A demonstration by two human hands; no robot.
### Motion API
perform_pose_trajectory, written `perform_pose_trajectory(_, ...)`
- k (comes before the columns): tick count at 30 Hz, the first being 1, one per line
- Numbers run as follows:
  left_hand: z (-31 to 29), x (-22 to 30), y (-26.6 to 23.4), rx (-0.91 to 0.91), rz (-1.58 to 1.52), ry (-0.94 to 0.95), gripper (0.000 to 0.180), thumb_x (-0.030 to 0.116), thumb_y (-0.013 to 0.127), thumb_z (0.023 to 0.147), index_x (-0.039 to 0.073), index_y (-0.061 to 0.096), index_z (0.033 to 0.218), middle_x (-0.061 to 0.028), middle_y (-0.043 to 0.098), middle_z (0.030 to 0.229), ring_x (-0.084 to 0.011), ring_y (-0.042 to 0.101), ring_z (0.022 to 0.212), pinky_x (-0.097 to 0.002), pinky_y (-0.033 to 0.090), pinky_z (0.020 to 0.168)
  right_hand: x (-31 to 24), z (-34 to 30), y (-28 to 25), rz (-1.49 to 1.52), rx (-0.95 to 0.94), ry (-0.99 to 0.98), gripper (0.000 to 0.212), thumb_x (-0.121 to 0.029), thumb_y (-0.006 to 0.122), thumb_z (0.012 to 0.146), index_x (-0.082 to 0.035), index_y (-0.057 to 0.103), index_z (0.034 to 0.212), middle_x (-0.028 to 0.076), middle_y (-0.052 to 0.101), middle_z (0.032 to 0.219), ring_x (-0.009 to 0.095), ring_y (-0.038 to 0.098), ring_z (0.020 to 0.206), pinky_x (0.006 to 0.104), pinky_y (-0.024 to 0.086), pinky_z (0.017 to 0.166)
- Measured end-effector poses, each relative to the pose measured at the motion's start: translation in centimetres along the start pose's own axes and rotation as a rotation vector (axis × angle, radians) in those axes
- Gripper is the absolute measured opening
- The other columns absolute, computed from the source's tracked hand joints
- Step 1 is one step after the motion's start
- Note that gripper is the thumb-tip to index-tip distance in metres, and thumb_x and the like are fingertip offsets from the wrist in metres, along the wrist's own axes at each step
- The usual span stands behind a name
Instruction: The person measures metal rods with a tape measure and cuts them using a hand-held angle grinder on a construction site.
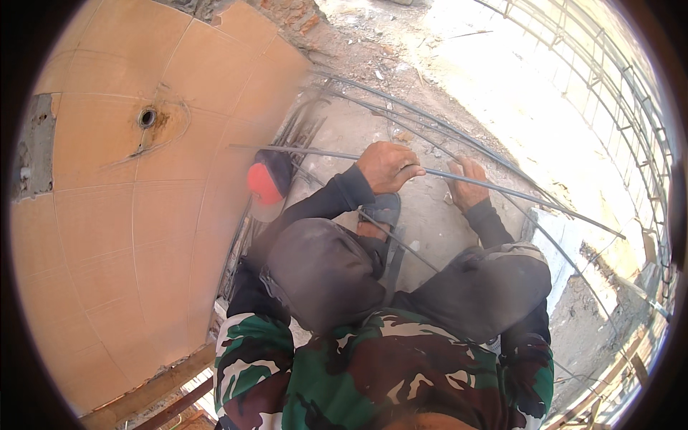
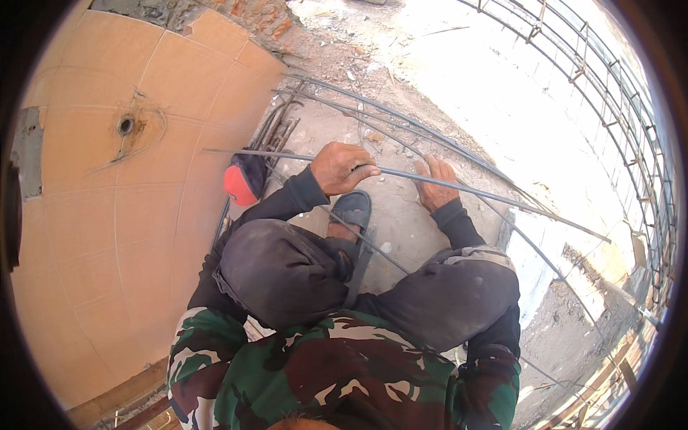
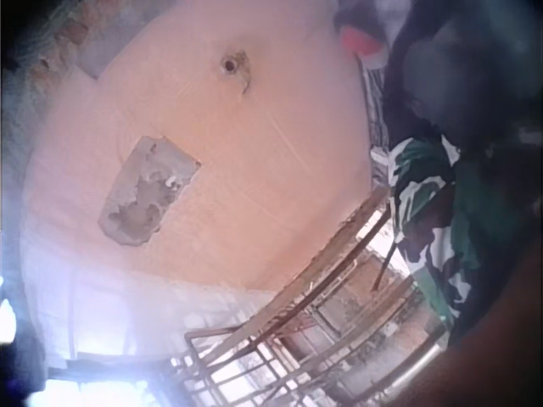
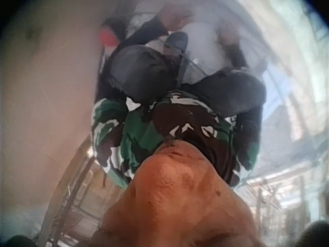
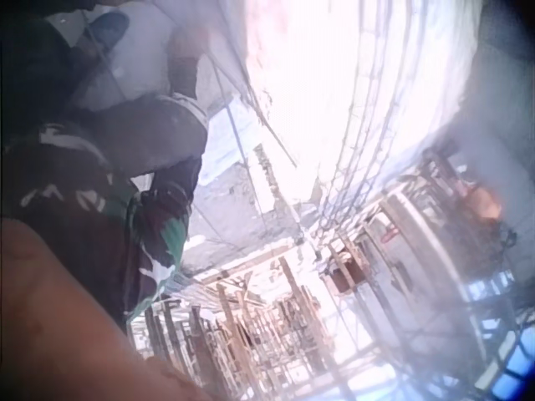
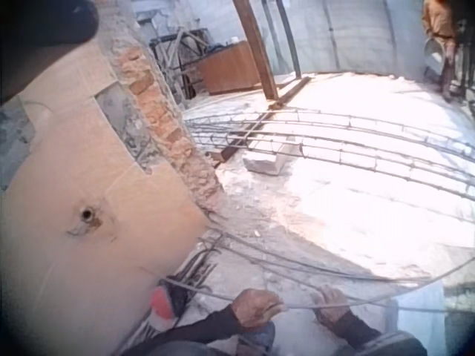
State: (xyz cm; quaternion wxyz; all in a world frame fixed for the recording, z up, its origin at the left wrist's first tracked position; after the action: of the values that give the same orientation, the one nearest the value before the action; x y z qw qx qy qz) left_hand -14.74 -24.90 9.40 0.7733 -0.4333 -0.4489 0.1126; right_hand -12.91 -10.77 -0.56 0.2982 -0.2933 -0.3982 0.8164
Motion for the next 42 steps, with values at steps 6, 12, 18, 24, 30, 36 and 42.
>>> perform_pose_trajectory(6, 0.0, 1.2, -0.3, 0.018, 0.016, 0.015, 0.019, 0.022, 0.071, 0.084, 0.003, 0.069, 0.079, -0.0108, 0.067, 0.074, -0.0287, 0.064, 0.066, -0.0378, 0.050, 0.058, -9.1, -17.5, 9.4, 0.723, -1.207, 0.094, 0.046, -0.041, 0.058, 0.093, 0.000, 0.059, 0.113, 0.020, 0.064, 0.091, 0.037, 0.061, 0.080, 0.0433, 0.049, 0.076)
perform_pose_trajectory(12, 0.9, 1.6, 0.2, 0.011, 0.029, 0.067, 0.018, 0.020, 0.071, 0.083, 0.003, 0.069, 0.079, -0.0114, 0.067, 0.075, -0.0296, 0.064, 0.066, -0.0382, 0.050, 0.058, -9.2, -20.9, 8.4, 1.226, -0.926, 0.511, 0.043, -0.040, 0.055, 0.095, 0.002, 0.062, 0.103, 0.019, 0.062, 0.081, 0.031, 0.060, 0.074, 0.0405, 0.045, 0.069)
perform_pose_trajectory(18, 2.2, 2.7, -1.3, 0.035, 0.053, 0.085, 0.020, 0.025, 0.071, 0.083, 0.006, 0.068, 0.078, -0.0094, 0.065, 0.071, -0.0288, 0.063, 0.065, -0.0388, 0.049, 0.058, -7.0, -16.3, 4.9, 1.186, -1.059, 0.502, 0.040, -0.037, 0.054, 0.096, 0.002, 0.062, 0.092, 0.019, 0.058, 0.075, 0.032, 0.058, 0.070, 0.0402, 0.044, 0.067)
perform_pose_trajectory(24, 2.4, 3.8, -1.2, -0.003, 0.038, 0.122, 0.017, 0.020, 0.071, 0.083, 0.004, 0.068, 0.080, -0.0101, 0.065, 0.073, -0.0293, 0.063, 0.064, -0.0376, 0.049, 0.057, -4.5, -13.8, 6.4, 0.977, -0.871, 0.411, 0.040, -0.039, 0.054, 0.096, 0.001, 0.063, 0.092, 0.020, 0.060, 0.074, 0.034, 0.059, 0.070, 0.0430, 0.044, 0.068)
perform_pose_trajectory(30, 0.1, 3.2, -1.3, -0.070, 0.032, 0.075, 0.017, 0.020, 0.071, 0.083, 0.004, 0.068, 0.080, -0.0104, 0.065, 0.072, -0.0295, 0.063, 0.064, -0.0370, 0.049, 0.057, -9.4, -12.2, 12.4, 1.069, -0.835, 0.397, 0.040, -0.039, 0.056, 0.094, 0.000, 0.063, 0.094, 0.022, 0.061, 0.078, 0.037, 0.059, 0.072, 0.0444, 0.044, 0.069)
perform_pose_trajectory(36, 0.6, 1.7, -0.3, -0.042, 0.097, 0.070, 0.018, 0.022, 0.071, 0.084, 0.005, 0.068, 0.078, -0.0104, 0.065, 0.072, -0.0291, 0.063, 0.064, -0.0381, 0.049, 0.057, -9.9, -11.2, 11.4, 1.025, -0.696, 0.255, 0.041, -0.042, 0.059, 0.092, -0.003, 0.068, 0.099, 0.019, 0.067, 0.085, 0.035, 0.064, 0.080, 0.0411, 0.050, 0.075)
perform_pose_trajectory(42, 3.4, -0.2, 2.5, -0.062, 0.116, 0.128, 0.018, 0.022, 0.070, 0.085, 0.004, 0.068, 0.080, -0.0113, 0.064, 0.071, -0.0301, 0.062, 0.063, -0.0387, 0.049, 0.057, -0.6, -8.5, -2.4, 1.180, -0.692, 0.542, 0.029, -0.029, 0.069, 0.088, -0.001, 0.069, 0.093, 0.012, 0.066, 0.082, 0.024, 0.066, 0.073, 0.0314, 0.051, 0.064)
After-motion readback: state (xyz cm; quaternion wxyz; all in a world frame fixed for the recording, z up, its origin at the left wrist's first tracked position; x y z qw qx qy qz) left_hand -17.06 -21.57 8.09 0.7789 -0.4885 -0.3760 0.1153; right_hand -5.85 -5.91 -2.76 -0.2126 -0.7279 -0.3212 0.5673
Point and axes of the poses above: each hand's wrist, its own z-axis towards the middle knuckle, its own y-axis out of the palm, x = y × z, the point moved 10 cm from there along z, towards the middle knuckle
